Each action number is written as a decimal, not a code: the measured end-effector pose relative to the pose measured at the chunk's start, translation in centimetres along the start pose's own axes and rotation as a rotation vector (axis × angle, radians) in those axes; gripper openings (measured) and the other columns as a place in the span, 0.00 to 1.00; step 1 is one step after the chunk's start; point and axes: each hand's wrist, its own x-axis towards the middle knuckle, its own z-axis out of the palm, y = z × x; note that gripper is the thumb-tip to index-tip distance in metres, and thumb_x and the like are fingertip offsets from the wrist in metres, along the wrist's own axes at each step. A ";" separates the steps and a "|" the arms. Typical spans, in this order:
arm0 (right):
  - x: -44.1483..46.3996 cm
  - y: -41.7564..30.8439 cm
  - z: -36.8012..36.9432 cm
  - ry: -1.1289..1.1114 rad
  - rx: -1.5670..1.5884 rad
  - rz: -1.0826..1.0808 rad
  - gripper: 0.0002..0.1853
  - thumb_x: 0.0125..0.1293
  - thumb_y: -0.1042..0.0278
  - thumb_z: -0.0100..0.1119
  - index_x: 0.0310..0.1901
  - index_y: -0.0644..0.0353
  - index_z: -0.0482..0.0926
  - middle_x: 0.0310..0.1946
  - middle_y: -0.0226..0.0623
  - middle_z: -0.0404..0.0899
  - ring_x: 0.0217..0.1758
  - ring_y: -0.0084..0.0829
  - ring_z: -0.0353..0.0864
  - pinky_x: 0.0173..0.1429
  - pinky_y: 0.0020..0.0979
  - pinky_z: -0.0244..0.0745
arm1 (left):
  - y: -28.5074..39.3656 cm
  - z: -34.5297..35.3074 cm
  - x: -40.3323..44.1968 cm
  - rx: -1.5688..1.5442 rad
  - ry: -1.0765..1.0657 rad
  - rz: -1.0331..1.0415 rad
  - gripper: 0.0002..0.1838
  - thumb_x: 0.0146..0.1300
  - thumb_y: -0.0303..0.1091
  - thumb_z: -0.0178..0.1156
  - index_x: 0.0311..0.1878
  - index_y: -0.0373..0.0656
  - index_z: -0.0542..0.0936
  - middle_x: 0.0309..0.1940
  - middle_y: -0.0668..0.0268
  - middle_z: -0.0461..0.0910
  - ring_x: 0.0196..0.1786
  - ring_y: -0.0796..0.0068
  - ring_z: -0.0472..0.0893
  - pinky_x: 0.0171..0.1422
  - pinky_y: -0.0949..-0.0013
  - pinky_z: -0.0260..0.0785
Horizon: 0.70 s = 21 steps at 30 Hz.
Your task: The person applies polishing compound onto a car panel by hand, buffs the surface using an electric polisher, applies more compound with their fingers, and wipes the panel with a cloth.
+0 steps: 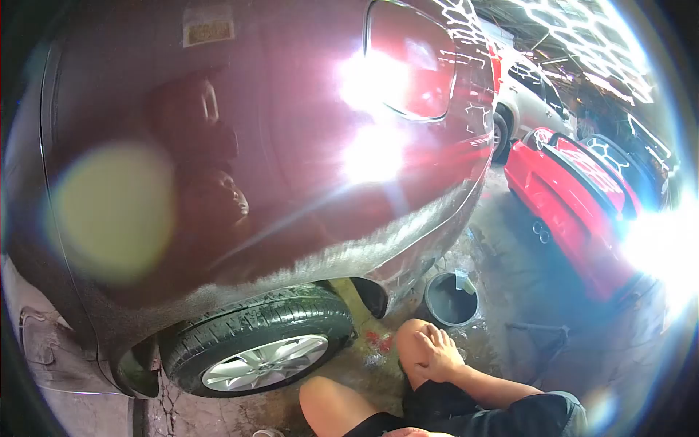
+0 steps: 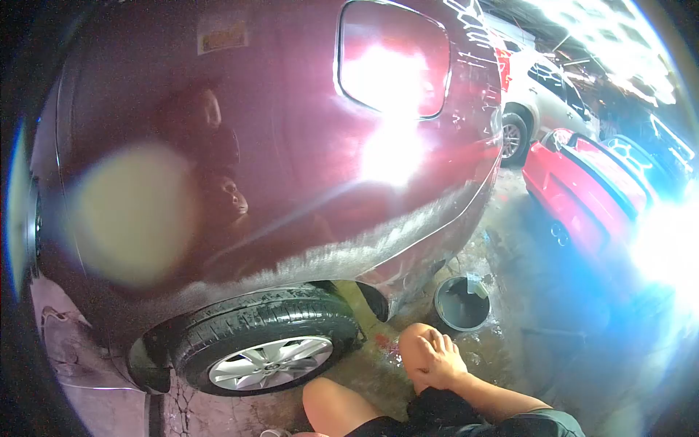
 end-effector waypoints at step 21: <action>-3.1 0.4 -1.8 0.005 1.000 -0.828 0.34 0.74 0.57 0.71 0.75 0.63 0.70 0.74 0.53 0.72 0.72 0.49 0.79 0.66 0.41 0.83 | 24.0 -16.5 -19.0 -0.719 -0.211 0.691 0.50 0.34 0.37 0.90 0.66 0.40 0.77 0.61 0.55 0.81 0.68 0.52 0.79 0.73 0.47 0.70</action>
